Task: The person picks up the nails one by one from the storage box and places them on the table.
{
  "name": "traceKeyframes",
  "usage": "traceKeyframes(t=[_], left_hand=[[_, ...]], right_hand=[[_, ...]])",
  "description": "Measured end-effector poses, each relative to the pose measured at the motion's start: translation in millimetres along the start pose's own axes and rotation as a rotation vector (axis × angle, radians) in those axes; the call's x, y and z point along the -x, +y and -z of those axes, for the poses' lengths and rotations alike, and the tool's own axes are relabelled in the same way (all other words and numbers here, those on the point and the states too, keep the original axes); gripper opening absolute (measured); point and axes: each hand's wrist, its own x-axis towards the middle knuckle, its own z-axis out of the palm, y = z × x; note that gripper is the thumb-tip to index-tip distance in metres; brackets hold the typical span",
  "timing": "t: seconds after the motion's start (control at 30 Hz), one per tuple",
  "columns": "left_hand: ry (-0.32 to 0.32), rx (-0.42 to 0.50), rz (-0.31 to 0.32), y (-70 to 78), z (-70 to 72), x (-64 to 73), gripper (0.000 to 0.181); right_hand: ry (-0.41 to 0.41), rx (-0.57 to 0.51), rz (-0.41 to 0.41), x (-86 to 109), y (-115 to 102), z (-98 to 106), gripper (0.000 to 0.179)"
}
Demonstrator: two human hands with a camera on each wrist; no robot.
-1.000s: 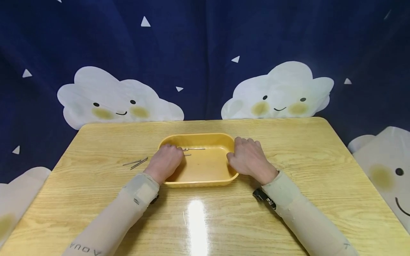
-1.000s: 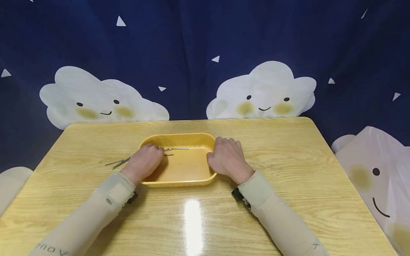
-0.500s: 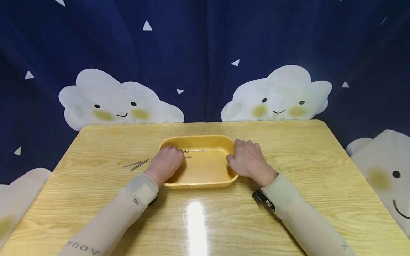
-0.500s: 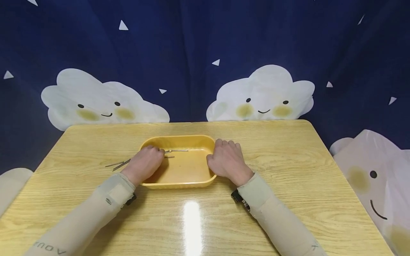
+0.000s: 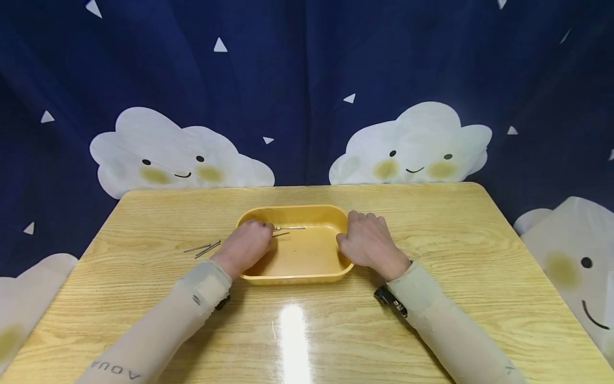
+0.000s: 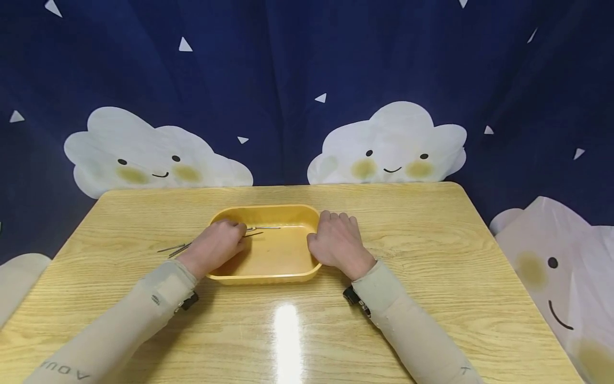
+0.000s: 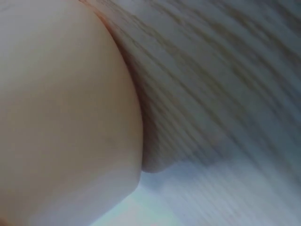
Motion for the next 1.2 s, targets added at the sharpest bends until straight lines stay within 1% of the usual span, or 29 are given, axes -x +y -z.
traceKeyframes(t=[0.13,0.27,0.43,0.53,0.67,0.8,0.93,1.2], left_hand=[[0.059,0.022,0.000,-0.5,-0.9,0.3,0.008],[0.108,-0.007,-0.031,-0.8,0.4,0.2,0.006],[0.140,0.005,-0.031,-1.8,6.5,0.5,0.008],[0.149,0.013,-0.031,-4.0,10.9,1.8,0.009],[0.155,-0.010,-0.044,-7.5,16.9,3.7,0.009],[0.130,-0.031,-0.044,-11.1,22.8,5.1,0.008],[0.109,-0.029,-0.034,-15.6,28.2,7.2,0.010],[0.148,-0.032,-0.039,-21.8,34.3,11.9,0.010]], right_hand=[[0.004,0.004,0.001,0.3,0,0,0.027],[0.008,0.005,0.000,0.5,-1,0,0.027],[0.010,0.009,0.002,0.4,-1,0,0.027],[0.007,0.011,0.004,0.5,-1,0,0.028],[0.003,0.011,0.005,0.3,0,1,0.028],[0.000,0.013,0.002,-0.7,0,1,0.029],[0.003,0.013,0.001,-1.1,1,1,0.029],[0.011,0.013,0.005,-1.5,0,0,0.028]])
